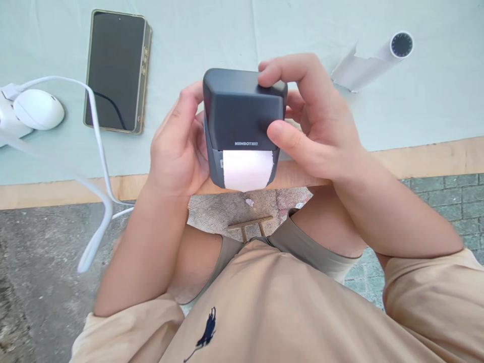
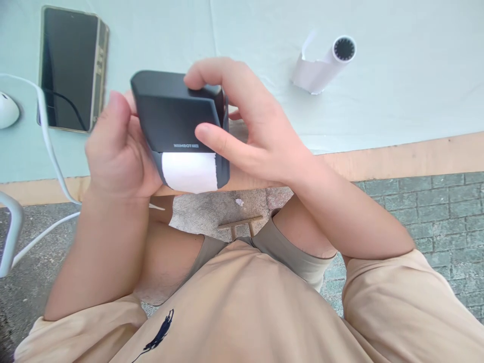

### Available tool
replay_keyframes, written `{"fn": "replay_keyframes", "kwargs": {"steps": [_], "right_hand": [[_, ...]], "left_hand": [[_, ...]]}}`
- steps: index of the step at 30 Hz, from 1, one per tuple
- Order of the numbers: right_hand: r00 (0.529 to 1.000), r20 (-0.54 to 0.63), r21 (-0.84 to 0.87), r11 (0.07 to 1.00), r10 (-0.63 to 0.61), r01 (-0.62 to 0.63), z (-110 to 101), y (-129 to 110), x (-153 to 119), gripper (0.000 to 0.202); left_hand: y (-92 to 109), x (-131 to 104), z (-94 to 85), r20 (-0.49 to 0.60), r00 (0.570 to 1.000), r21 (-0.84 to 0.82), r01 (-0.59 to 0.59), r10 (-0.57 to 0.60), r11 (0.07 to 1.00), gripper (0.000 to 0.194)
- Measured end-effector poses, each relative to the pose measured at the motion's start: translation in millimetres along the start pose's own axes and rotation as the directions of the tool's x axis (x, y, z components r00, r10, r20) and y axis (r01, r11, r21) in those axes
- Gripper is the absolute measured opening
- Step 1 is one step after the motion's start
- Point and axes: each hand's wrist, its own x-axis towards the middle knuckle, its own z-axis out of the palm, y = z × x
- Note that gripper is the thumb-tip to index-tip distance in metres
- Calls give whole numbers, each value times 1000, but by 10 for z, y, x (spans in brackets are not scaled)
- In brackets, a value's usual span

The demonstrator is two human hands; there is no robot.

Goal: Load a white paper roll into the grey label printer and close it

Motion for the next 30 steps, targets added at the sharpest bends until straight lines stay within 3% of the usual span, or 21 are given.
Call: {"fn": "replay_keyframes", "kwargs": {"steps": [4, 10, 15, 18, 23, 27, 30], "right_hand": [[999, -21, 20, 999, 29, -29, 8, 18, -7, 35], [999, -27, 14, 999, 40, -39, 12, 23, -2, 31], [997, -59, -4, 999, -43, 43, 54, 51, 22, 35], [998, -47, -39, 999, -28, 26, 69, 65, 36, 43], [995, 62, -111, 990, -80, 86, 31, 38, 28, 48], [987, 155, -127, 989, -49, 69, -20, 5, 24, 67], [989, 125, -220, 970, -79, 105, -55, -22, 26, 68]], "left_hand": [[39, 46, -48, 36, 999, 4, -9, 8, 1000, 33], [32, 49, -41, 201, 979, 7, -27, 25, 1000, 37], [74, 31, 10, 86, 995, 17, 53, -55, 998, 48], [71, 42, -1, 112, 993, 0, 26, -26, 1000, 54], [49, 45, -65, 84, 995, -5, -61, 61, 998, 45], [80, 40, -57, 61, 998, -70, -28, 33, 997, 37], [100, 43, -16, 63, 998, -50, -7, 10, 999, 48]]}}
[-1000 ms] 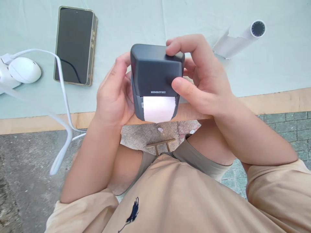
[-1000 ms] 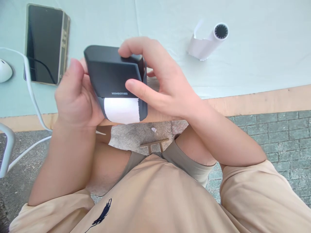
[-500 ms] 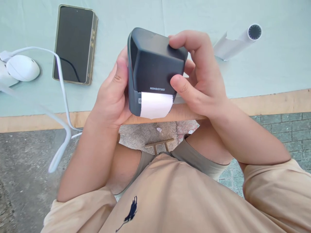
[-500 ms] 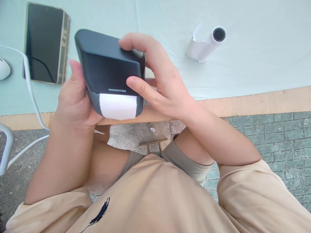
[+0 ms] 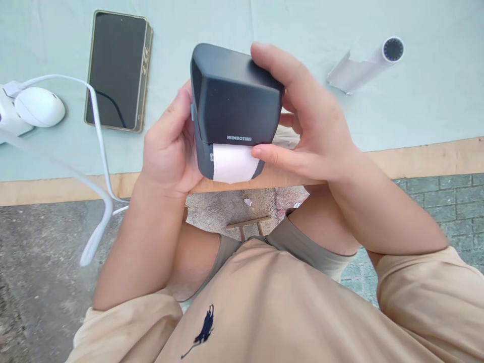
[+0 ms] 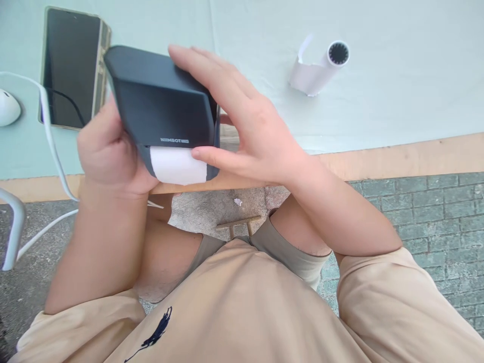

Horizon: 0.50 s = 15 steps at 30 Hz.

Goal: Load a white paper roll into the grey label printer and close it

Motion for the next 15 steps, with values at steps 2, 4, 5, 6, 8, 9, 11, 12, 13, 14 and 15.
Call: {"fn": "replay_keyframes", "kwargs": {"steps": [2, 4, 5, 6, 8, 9, 11, 12, 13, 14, 15], "right_hand": [[994, -110, -164, 986, -30, 12, -18, -27, -2, 65], [962, -272, -284, 958, -39, -42, -23, -77, -2, 58], [938, -347, -299, 949, -12, -98, -20, -113, 2, 52], [912, -410, -279, 949, 22, -149, -16, -155, 9, 44], [868, -491, -194, 962, 77, -195, -6, -245, 42, 29], [862, -499, -151, 970, 92, -191, -4, -286, 66, 24], [864, -498, -87, 986, 80, -142, -6, -337, 126, 27], [865, -495, -82, 987, 80, -138, -12, -342, 157, 27], [875, -477, -110, 982, 80, -150, -18, -334, 188, 24], [892, -445, -171, 971, 76, -168, -25, -316, 216, 20], [916, -393, -260, 947, 77, -191, -30, -293, 242, 17]], "left_hand": [[-10, -2, 12, 43, 999, 35, -7, 5, 999, 52], [-39, -5, -2, 60, 998, 49, -20, 17, 999, 43], [-57, -6, -18, 61, 998, 46, -23, 20, 999, 44], [-76, -4, -38, 62, 998, 40, -23, 20, 999, 49], [-109, 8, -80, 72, 997, 36, -5, 2, 999, 60], [-120, 16, -97, 83, 997, 37, -7, 4, 999, 63], [-130, 29, -112, 87, 996, 44, -9, 5, 999, 64], [-128, 29, -106, 91, 996, 50, -9, 5, 999, 65], [-122, 25, -91, 81, 997, 56, -3, -1, 998, 64], [-113, 15, -68, 65, 998, 56, 7, -11, 998, 61], [-103, 2, -39, 41, 999, 49, 18, -20, 999, 56]]}}
